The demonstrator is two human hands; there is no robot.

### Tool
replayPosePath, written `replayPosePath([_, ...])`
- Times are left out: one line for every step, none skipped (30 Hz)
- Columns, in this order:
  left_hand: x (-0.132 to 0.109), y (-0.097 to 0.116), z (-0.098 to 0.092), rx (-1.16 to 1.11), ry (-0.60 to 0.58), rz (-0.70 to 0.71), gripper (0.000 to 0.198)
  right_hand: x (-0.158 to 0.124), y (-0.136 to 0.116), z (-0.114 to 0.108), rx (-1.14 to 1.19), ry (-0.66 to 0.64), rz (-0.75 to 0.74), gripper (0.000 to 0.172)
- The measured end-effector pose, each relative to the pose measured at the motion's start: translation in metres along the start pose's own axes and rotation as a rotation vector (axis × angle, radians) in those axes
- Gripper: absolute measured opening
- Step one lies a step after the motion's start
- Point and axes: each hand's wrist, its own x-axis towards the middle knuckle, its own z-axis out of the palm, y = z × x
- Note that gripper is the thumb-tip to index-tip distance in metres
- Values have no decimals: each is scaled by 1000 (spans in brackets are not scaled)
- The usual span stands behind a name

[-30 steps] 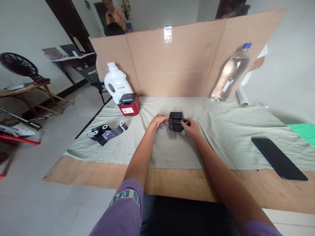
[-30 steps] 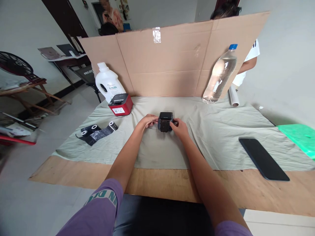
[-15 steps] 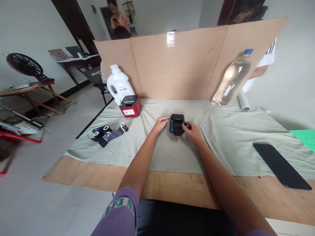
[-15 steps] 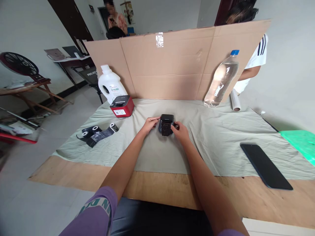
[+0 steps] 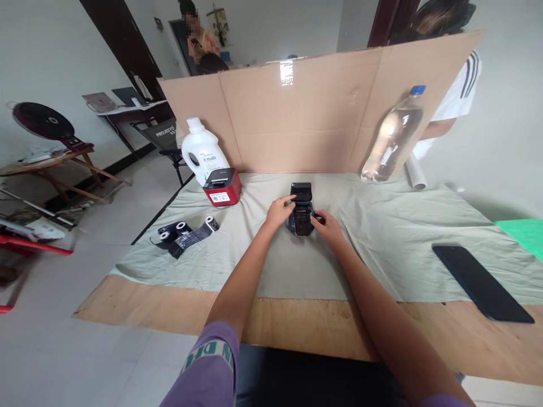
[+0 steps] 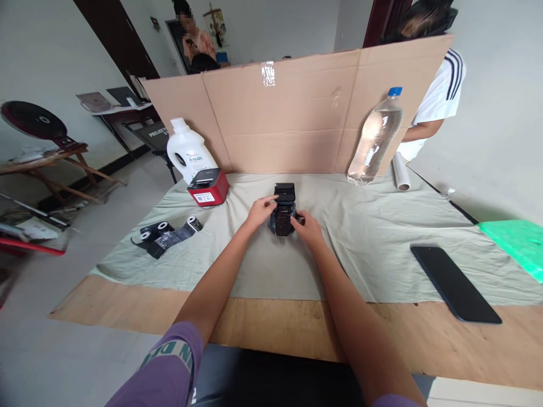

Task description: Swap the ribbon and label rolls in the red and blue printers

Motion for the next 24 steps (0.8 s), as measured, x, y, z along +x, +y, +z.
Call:
replayPosePath([4,6,-3,147,-52,27,40,0,0,0,0,-1,-2,43])
replayPosePath([9,13,-7,274,-129,39,37,0,-1,0,-3,-3,-2,43])
replayPosePath([16,20,-10,393,-215,49,35,0,-1,0,-9,-1,0,43])
replayPosePath([23,28,-12,476,-291,47,34,0,-2,0,-17,2,6,43])
replayPosePath([31,37,-13,530,-348,37,33,0,-3,0,-25,3,13,43])
replayPosePath([39,45,-14,563,-385,25,32,-1,-3,-1,-32,2,20,44])
replayPosePath([46,53,-15,588,-408,16,30,-1,-4,-1,-37,-1,23,45])
replayPosePath([51,61,-15,616,-426,11,28,-2,-5,-2,-40,-5,22,45])
replayPosePath([55,68,-16,640,-437,12,26,-2,-6,-3,-41,-9,19,45])
replayPosePath([57,74,-18,658,-439,18,27,-3,-6,-3,-42,-13,18,45])
replayPosePath([56,79,-21,673,-435,26,29,-3,-7,-4,-41,-17,20,44])
replayPosePath([53,82,-26,677,-414,40,31,-4,-8,-4,-39,-23,25,43])
replayPosePath([48,83,-32,666,-369,65,33,-4,-8,-5,-35,-28,32,42])
replayPosePath([41,82,-39,636,-302,100,34,-4,-8,-5,-28,-32,38,42])
replayPosePath([31,78,-48,592,-225,137,34,-4,-8,-5,-22,-33,42,42])
replayPosePath([20,71,-59,537,-150,171,33,-4,-8,-5,-16,-30,42,43])
replayPosePath([8,62,-71,480,-80,199,32,-4,-8,-4,-12,-25,41,43])
replayPosePath([-6,51,-84,439,-48,198,31,-4,-8,-4,-5,-19,39,44])
replayPosePath([-20,39,-98,418,-37,184,31,-5,-8,-4,3,-16,38,45])
replayPosePath([-33,26,-113,424,-34,148,30,-5,-8,-4,10,-14,39,46])
replayPosePath([-46,13,-128,452,-51,96,30,-5,-8,-4,16,-14,42,46])
replayPosePath([-57,0,-142,496,-62,51,29,-5,-9,-4,19,-15,42,46])
replayPosePath([-67,-12,-154,547,-65,9,28,-5,-9,-4,22,-14,42,47])
replayPosePath([-75,-24,-163,594,-73,-39,26,-5,-9,-4,23,-9,43,47])
